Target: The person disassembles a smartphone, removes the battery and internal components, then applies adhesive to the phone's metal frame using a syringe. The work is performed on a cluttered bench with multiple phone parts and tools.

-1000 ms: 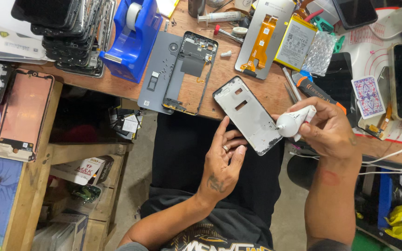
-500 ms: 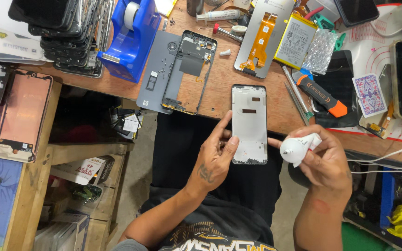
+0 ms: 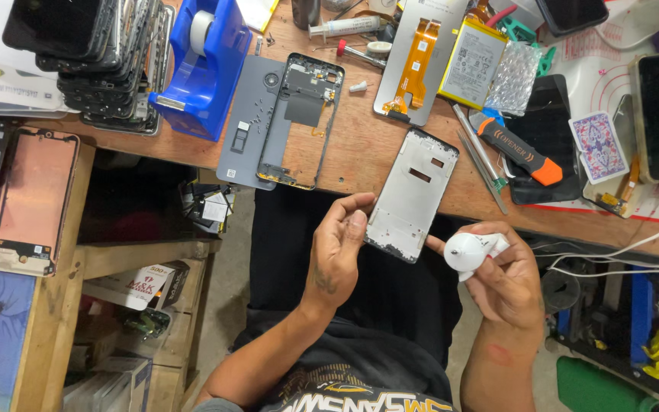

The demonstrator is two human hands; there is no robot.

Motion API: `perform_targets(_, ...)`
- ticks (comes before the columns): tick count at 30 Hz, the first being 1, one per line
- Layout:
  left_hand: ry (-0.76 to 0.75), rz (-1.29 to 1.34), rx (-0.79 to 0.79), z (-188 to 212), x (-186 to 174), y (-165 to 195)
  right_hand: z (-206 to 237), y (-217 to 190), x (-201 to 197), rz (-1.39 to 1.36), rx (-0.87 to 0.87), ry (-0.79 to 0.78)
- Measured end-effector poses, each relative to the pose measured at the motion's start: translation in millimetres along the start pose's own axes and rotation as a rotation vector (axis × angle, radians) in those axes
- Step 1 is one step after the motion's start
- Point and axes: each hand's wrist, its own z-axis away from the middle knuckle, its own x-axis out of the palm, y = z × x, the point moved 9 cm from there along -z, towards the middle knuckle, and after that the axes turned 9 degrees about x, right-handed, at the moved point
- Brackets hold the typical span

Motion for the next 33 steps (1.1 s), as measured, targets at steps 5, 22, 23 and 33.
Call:
perform_targets(5, -0.005, 0.033, -0.029, 4.3, -10.5, -6.4, -3.3, 8.6, 6.4, -0.006, -0.002, 0.011)
perform_targets(22, -0.096, 0.204, -0.067, 3.7, -16.9, -18.5, 2.4, 27.4, 16.7, 0.083, 0.015, 0.086)
perform_targets(23, -0.079, 0.215, -0.064, 3.8, -18.3, -19.0, 2.0, 24.9, 17.7, 0.119, 0.014, 0.094)
perform_targets(33, 0.034, 0.138, 0.091, 6.9, -22.7, 1.3, -5.9, -34.0, 40.1, 0.530, -0.290, 0.366)
